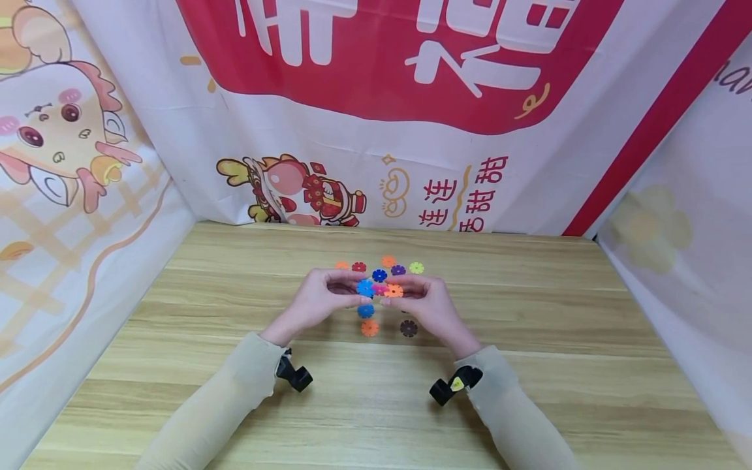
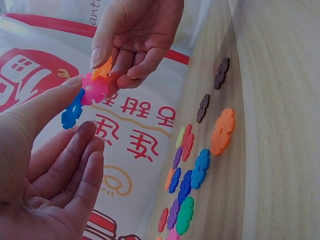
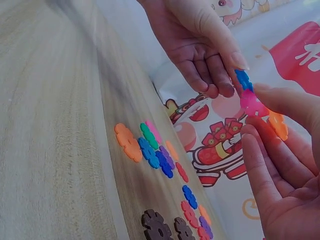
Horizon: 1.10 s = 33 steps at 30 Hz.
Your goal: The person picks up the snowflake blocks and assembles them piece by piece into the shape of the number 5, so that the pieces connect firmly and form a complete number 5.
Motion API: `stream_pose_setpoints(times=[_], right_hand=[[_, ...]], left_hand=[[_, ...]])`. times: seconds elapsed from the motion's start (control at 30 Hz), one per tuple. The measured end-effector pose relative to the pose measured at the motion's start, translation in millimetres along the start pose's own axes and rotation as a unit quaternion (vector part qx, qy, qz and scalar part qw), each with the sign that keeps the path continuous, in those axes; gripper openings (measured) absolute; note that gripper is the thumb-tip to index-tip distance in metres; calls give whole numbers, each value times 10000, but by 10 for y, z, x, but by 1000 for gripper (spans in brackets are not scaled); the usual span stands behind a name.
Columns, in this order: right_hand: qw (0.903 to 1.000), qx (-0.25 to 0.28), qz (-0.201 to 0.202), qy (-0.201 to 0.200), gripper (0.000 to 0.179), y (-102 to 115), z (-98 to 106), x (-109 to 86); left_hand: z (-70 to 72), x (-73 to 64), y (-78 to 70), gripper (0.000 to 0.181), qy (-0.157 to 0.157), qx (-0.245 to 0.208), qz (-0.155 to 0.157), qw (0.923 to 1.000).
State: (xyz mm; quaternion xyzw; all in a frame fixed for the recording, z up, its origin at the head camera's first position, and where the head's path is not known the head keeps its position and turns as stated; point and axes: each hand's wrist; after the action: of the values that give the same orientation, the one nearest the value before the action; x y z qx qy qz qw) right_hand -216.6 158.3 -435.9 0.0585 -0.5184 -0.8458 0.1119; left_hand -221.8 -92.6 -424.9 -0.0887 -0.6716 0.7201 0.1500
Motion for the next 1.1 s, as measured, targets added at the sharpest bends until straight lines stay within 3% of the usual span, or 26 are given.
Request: stream_pose_setpoints(times=[0.23, 0.43, 0.53, 0.73, 0.9, 1.1], right_hand=[[9987, -46, -477, -179, 51, -5, 91, -15], [9978, -115, -573, -300, 50, -7, 156, -12], [9978, -105, -573, -323, 50, 2, 160, -16], [9975, -135, -618, -302, 49, 27, 163, -40], [9977, -55, -614, -285, 47, 55, 164, -42], [9982, -5, -533, -270, 47, 60, 159, -42]], left_hand=[[34, -42, 59, 51, 197, 8, -29, 9998], [-11, -42, 250, 53, 809, 741, 140, 9939], [-36, -36, 314, 50, 970, 946, 216, 9905], [-68, -28, 410, 46, 1078, 1110, 423, 9870], [-106, -6, 393, 41, 1141, 1399, 368, 9829], [-131, 26, 368, 34, 1113, 1549, 556, 9801]])
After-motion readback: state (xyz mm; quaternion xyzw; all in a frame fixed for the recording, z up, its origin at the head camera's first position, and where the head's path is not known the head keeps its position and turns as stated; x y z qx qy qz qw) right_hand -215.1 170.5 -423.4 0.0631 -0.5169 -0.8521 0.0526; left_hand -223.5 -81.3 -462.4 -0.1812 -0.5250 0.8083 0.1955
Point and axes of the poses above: each hand's wrist, its own x-axis towards the middle knuckle, its own z-axis out of the back of the hand, y = z × x, and after that the axes turned 14 degrees about -x, right-handed
